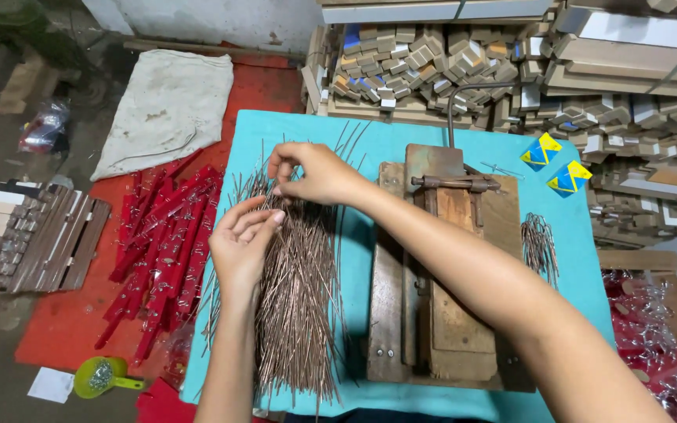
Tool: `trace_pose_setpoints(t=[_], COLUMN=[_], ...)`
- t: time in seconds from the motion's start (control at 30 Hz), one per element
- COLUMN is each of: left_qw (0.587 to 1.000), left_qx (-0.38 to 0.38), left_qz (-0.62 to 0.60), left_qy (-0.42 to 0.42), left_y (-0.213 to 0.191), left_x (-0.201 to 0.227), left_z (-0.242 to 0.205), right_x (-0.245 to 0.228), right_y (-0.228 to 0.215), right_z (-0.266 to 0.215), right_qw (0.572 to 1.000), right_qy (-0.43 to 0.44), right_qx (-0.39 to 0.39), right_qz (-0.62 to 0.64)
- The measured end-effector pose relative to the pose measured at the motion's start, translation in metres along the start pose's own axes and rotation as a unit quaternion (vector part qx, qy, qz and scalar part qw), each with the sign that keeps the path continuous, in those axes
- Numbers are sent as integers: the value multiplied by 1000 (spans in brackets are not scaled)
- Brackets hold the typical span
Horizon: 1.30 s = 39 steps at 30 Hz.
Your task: Manually bending thin metal wires into a specific shape using a wooden jig with a metal lever.
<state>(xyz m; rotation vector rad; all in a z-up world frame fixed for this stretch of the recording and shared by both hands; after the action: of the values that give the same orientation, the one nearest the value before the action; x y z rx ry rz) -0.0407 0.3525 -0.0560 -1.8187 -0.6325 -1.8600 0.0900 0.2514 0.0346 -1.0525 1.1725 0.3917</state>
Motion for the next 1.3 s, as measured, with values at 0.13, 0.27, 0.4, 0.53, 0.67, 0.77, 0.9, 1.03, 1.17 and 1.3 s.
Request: trace_pose_setpoints(t=[0.13, 0.27, 0.4, 0.53, 0.67, 0.77, 0.9, 1.03, 1.17, 1.3], left_qw=[999, 998, 996, 993, 991, 986, 966, 954, 938, 925], left_qx=[15, 11, 1, 1, -13, -41, -61, -65, -102, -151], left_qz=[-30, -28, -12, 27, 30, 16, 15, 32, -3, -50], left_qy=[22, 52, 92, 119, 132, 162, 251, 292, 332, 344], left_y=[-1, 4, 8, 14, 24, 30, 37, 53, 79, 108], left_x=[28, 60, 86, 107, 136, 172, 225, 254, 274, 284], left_z=[0, -3, -3, 1, -6, -17, -34, -45, -56, -64], right_x=[-14, -33, -57, -73, -91, -107, -106, -97, -101, -102], right_y=[-10, -20, -32, -42, -55, -70, -82, -73, -74, -86], right_z=[-5, -12, -23, -32, -47, -70, -95, -120, -144, -168], right_qw=[988, 965, 958, 959, 956, 957, 969, 976, 982, 981], right_qy=[-43, -101, -144, -163, -190, -210, -191, -159, -134, -140], right_qx=[14, 33, 57, 73, 103, 103, 64, -5, 33, 101], right_qz=[149, 239, 242, 221, 199, 168, 145, 152, 128, 87])
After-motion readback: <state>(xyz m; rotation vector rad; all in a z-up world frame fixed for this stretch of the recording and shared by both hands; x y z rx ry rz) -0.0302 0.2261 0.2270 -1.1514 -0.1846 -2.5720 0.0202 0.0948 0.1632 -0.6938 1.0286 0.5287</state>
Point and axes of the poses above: each hand's wrist, its own z-axis towards the middle knuckle, its own y-axis out of the palm, x = y × z, the point moved 7 cm from there along z, towards the middle knuckle, and after that the axes turned 8 degrees about z, right-handed, at the moved point
